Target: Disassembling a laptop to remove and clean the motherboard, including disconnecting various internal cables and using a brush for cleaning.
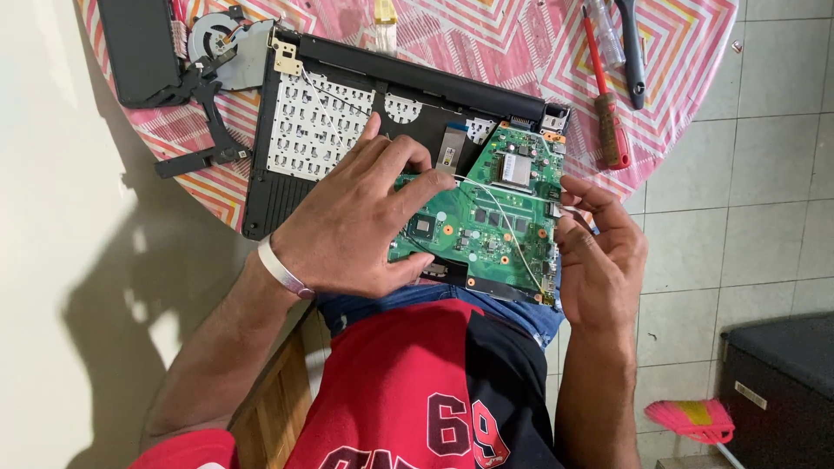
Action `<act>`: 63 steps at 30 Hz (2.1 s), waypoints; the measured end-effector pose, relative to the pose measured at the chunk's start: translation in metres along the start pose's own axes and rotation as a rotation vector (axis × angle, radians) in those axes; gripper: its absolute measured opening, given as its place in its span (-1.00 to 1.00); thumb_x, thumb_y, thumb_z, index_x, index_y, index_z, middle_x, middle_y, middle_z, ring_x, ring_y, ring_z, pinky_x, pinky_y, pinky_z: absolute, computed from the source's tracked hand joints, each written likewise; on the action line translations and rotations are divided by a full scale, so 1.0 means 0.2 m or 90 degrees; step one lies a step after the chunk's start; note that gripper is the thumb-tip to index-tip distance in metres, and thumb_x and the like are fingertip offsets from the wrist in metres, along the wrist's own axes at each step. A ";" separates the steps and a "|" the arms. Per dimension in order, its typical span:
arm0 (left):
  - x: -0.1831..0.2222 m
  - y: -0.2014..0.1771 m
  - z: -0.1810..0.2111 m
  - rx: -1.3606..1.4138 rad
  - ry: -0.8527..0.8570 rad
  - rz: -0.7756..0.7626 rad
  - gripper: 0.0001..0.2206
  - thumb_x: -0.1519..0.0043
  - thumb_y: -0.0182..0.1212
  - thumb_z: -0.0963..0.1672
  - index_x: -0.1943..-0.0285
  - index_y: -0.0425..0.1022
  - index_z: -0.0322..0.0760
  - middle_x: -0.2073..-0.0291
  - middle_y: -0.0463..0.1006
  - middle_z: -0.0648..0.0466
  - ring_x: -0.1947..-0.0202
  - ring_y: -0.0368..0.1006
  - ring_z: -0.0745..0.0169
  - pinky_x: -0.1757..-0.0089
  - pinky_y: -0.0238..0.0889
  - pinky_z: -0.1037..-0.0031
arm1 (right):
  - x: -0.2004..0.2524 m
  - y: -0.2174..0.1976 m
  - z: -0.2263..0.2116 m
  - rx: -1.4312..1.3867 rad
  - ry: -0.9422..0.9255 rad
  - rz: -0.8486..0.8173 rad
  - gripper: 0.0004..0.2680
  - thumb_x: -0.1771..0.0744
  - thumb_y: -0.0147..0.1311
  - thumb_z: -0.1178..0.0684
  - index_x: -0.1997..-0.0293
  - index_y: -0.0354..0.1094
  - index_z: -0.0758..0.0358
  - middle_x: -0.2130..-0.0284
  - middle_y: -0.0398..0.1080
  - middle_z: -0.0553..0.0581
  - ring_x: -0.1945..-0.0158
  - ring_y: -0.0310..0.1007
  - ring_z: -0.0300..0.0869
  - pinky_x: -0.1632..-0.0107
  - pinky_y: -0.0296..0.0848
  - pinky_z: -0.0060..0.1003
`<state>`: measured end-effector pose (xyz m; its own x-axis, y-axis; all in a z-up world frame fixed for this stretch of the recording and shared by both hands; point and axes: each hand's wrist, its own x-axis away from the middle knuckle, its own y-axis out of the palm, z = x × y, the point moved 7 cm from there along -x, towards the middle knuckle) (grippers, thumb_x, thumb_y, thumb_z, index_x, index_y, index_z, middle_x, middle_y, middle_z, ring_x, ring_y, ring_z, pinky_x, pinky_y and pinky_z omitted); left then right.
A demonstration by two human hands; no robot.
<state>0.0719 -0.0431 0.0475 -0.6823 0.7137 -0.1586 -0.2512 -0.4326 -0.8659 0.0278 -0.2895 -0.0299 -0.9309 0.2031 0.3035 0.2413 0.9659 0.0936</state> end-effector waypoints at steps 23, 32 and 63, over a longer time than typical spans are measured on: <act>-0.18 0.03 -0.05 -0.155 0.054 -0.025 -0.46 -0.08 0.26 0.23 0.00 0.48 -0.12 0.23 0.55 -0.04 0.22 0.50 -0.10 0.22 0.32 0.06 | 0.02 0.04 -0.13 0.291 -0.457 -0.166 -0.68 -0.34 0.28 -0.05 -0.10 0.41 0.37 -0.14 0.32 0.33 -0.31 0.35 0.04 -0.35 0.43 -0.06; 0.17 -0.26 -0.20 0.133 0.001 0.195 -0.83 -0.46 0.21 -0.16 -0.17 0.41 -0.27 0.06 0.53 0.02 0.36 0.36 0.09 0.24 0.20 0.19 | -0.06 -0.01 -0.09 0.252 -0.467 -0.132 -0.79 -0.39 0.28 0.11 -0.11 0.39 0.30 -0.23 0.36 0.29 -0.39 0.35 0.00 -0.47 0.47 0.08; 0.51 0.06 -0.10 -0.012 -0.230 0.306 -0.75 -0.27 0.18 -0.18 -0.11 0.60 -0.17 -0.07 0.53 0.05 -0.01 0.43 0.04 0.02 0.29 0.28 | 0.15 0.15 -0.16 0.564 -0.560 -0.110 -0.67 -0.41 -0.24 0.44 -0.12 0.52 0.32 -0.19 0.35 0.46 -0.17 0.43 0.29 -0.16 0.55 -0.01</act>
<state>0.0131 0.0361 0.0105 -0.9075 0.2067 -0.3656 0.1530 -0.6480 -0.7461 0.0166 -0.2600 0.0119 -0.8812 -0.2281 -0.4140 0.1492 0.6968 -0.7016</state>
